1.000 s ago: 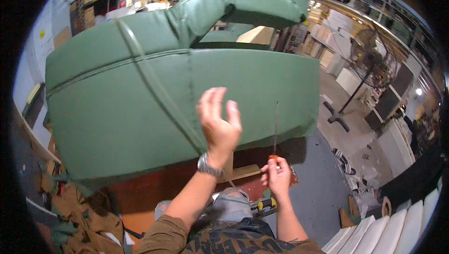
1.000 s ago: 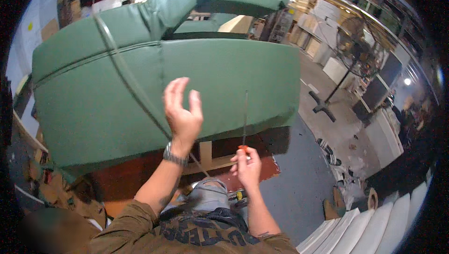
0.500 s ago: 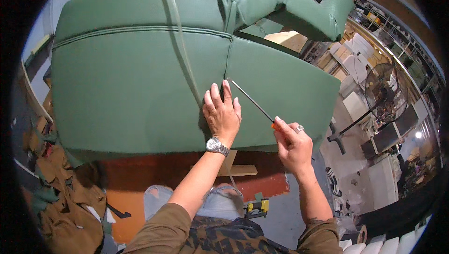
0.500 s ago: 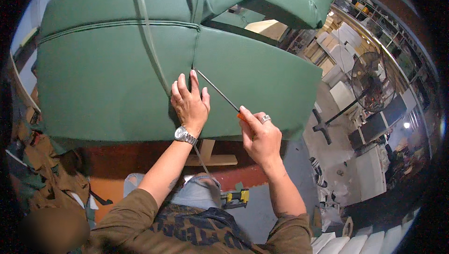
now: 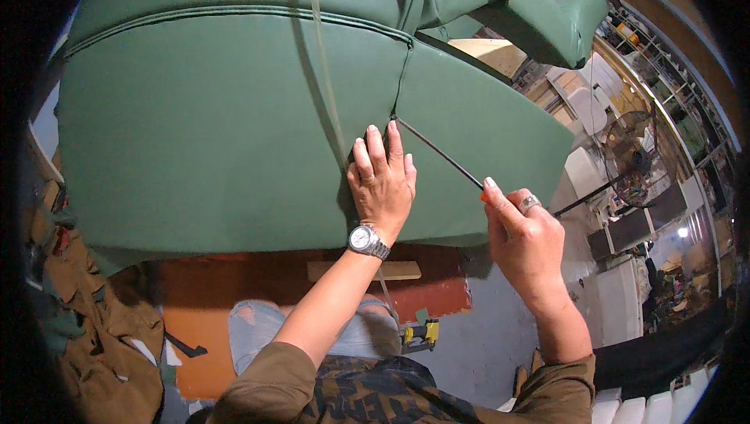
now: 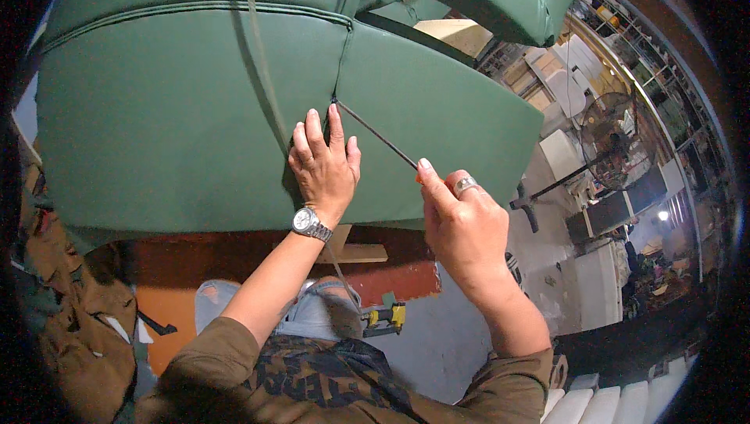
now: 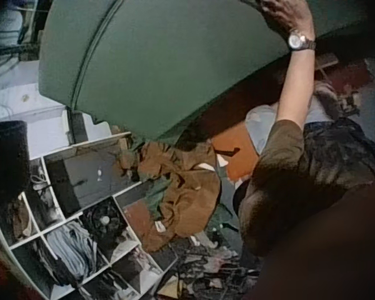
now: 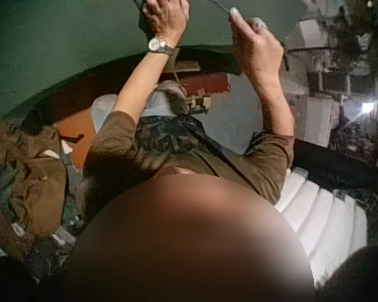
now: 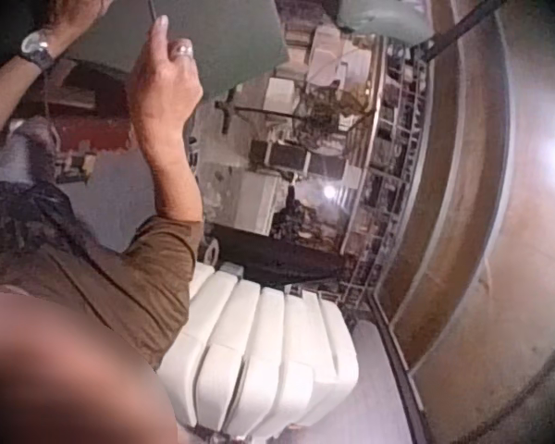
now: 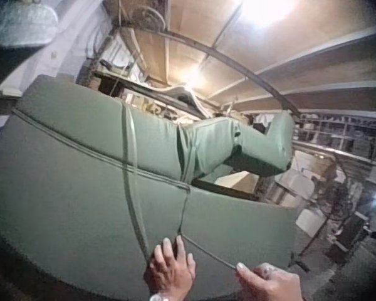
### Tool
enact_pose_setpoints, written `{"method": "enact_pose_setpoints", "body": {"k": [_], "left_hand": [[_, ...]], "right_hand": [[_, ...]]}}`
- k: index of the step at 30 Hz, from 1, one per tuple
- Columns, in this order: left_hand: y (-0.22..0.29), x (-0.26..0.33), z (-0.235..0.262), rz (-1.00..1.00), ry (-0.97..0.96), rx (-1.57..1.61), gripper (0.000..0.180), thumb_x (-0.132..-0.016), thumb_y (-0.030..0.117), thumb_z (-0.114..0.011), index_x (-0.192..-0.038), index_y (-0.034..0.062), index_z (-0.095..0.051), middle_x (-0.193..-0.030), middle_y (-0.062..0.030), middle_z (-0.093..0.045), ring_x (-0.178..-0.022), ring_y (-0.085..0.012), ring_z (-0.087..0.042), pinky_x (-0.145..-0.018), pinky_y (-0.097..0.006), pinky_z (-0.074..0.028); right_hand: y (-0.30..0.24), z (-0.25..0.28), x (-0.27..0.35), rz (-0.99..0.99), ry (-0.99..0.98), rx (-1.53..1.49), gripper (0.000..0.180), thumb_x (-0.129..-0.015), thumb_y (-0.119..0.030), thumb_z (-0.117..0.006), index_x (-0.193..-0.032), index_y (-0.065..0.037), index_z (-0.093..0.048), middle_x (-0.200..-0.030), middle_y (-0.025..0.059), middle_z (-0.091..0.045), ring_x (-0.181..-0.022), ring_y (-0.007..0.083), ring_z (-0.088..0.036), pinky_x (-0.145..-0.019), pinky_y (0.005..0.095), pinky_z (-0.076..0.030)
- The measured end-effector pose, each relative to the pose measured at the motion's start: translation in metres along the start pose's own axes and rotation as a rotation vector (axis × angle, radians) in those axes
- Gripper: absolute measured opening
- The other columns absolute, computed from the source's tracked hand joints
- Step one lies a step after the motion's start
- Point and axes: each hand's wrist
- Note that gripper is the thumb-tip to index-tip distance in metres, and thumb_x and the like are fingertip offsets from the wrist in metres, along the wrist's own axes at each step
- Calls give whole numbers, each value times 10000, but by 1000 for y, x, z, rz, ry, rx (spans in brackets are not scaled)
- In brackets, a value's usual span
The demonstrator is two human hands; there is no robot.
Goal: The person uses a screwdriver to pry open a seam on a green upholstered chair. They repeatedly insert the tool into the seam and lever it to separate the fabric layers, working along the same section throughout the clip.
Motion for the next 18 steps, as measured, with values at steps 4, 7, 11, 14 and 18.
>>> {"method": "enact_pose_setpoints", "body": {"k": [4, 7, 11, 14, 18], "left_hand": [[0, 0, 1, -3, -3, 6, 710, -1029, 431, -687, -1671, 197, -493, -1646, -105, -451, -1466, -345, -417, -1105, -469, -480], [0, 0, 0, -6, -10, 9, 691, -1025, 429, -693, -1653, 196, -524, -1648, -123, -446, -1472, -365, -401, -1117, -497, -462], [-1, 1, 0, -8, -28, 12, 664, -1025, 432, -690, -1632, 195, -558, -1647, -131, -447, -1471, -375, -394, -1124, -516, -450], [-1, 1, 0, -10, -20, 2, 651, -1029, 420, -680, -1629, 196, -562, -1644, -132, -451, -1463, -380, -397, -1126, -524, -446], [2, 1, 0, 4, -16, -4, 659, -1016, 403, -692, -1627, 195, -561, -1640, -134, -454, -1456, -383, -400, -1128, -529, -440]], "right_hand": [[-2, 13, -15, 54, -20, 30, 402, -952, -106, -785, -1338, -220, -767, -863, 54, -665, -696, 265, -698, -569, 405, -559], [-5, 21, -20, 75, -85, 85, 398, -947, -99, -780, -1331, -206, -772, -865, 54, -660, -698, 265, -696, -568, 401, -558], [-4, 24, -20, 115, -94, 153, 408, -940, -98, -785, -1333, -205, -773, -863, 55, -656, -691, 258, -693, -560, 400, -555], [6, 10, -13, 108, -61, 69, 426, -935, -101, -801, -1347, -206, -771, -849, 61, -659, -692, 245, -695, -556, 399, -551], [34, -44, 3, 36, 25, -301, 414, -948, -80, -817, -1352, -161, -774, -881, 87, -716, -712, 253, -713, -606, 374, -567]]}}
Point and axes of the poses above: each hand's wrist, its own x-axis away from the middle knuckle, its own z-axis out of the back of the hand, y = z × x
